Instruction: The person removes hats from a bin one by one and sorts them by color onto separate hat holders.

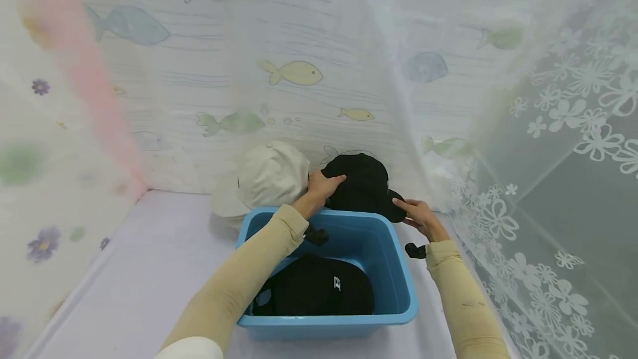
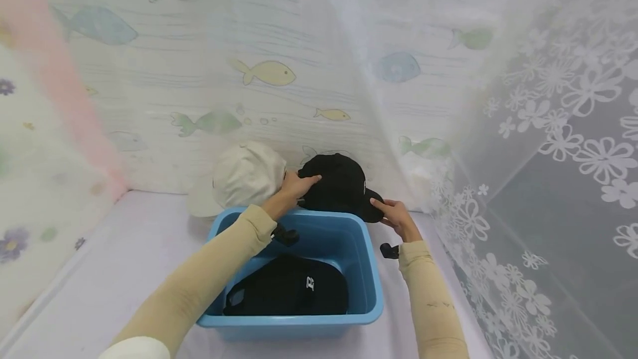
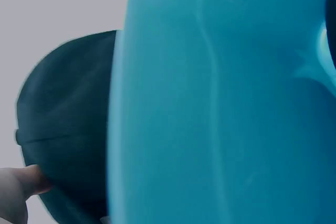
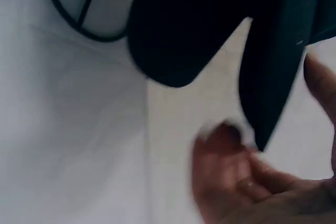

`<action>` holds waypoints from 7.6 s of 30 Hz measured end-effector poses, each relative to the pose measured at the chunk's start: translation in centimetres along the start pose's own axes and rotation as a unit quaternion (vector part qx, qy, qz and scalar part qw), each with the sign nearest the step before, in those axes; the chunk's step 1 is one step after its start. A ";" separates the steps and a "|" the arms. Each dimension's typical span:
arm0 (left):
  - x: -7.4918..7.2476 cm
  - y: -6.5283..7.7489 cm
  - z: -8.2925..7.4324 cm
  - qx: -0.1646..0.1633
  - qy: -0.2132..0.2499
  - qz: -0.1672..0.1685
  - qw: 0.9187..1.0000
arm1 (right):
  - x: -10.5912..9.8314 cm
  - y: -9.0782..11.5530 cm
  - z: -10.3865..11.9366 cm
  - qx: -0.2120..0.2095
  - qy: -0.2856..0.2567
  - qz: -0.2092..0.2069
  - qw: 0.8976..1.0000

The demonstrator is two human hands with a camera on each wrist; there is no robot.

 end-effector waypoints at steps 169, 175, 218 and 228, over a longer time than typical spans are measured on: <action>-12.3 23.3 12.4 0.264 -0.518 0.032 0.813 | 13.0 15.7 17.2 -0.297 0.450 0.211 0.815; -12.1 23.3 12.4 0.277 -0.512 0.031 0.813 | 9.3 17.1 20.7 -0.334 0.415 0.115 0.839; -11.4 24.3 13.2 0.292 -0.505 0.026 0.812 | 3.3 0.2 14.1 -0.165 0.401 0.115 0.894; -11.6 24.6 12.8 0.295 -0.518 0.025 0.802 | 3.7 0.2 14.2 -0.214 0.384 0.104 0.892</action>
Point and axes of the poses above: each hand's wrist, its own y-axis away from the middle knuckle, its own x-axis out of the palm, z = x × y, the point moved 2 cm from there along -y, towards the middle knuckle, and after that the axes turned 15 degrees about z, right-handed, at the moved point
